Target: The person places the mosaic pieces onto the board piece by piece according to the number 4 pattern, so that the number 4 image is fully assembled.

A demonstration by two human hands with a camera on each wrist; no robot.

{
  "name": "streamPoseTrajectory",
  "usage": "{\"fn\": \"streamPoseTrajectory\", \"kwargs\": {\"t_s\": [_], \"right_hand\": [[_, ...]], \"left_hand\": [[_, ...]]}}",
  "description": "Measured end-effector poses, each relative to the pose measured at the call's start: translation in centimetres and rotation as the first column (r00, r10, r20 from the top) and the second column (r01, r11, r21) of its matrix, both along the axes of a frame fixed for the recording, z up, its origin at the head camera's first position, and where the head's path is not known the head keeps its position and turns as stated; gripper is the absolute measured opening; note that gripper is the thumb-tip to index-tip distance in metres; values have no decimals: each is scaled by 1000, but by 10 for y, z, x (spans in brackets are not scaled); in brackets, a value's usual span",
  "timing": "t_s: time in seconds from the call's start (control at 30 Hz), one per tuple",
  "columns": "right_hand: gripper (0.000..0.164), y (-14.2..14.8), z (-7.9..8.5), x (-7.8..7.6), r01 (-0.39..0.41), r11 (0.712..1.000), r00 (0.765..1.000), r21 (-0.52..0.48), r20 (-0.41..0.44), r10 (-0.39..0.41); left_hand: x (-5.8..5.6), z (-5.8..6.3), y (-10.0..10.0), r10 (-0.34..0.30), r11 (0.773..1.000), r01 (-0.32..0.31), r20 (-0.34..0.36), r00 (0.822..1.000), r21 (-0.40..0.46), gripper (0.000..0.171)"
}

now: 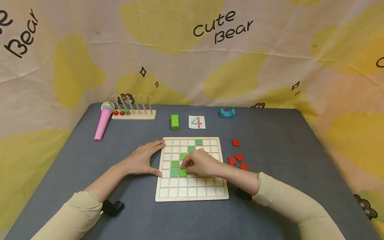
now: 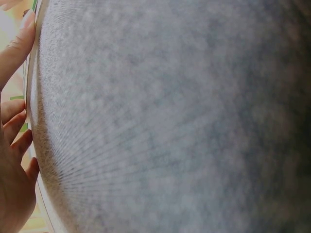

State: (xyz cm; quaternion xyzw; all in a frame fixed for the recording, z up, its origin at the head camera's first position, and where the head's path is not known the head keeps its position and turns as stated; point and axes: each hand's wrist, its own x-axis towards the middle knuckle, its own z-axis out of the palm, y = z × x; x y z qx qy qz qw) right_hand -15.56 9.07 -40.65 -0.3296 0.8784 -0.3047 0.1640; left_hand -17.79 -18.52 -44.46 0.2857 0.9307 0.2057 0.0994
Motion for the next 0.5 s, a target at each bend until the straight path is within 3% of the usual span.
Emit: {"fn": "streamPoseTrajectory", "kwargs": {"t_s": [0.5], "right_hand": [[23, 0, -2, -1, -13, 998, 1000, 54, -1, 13]], "left_hand": [[1, 0, 0, -6, 1000, 6, -12, 1000, 6, 114]]}}
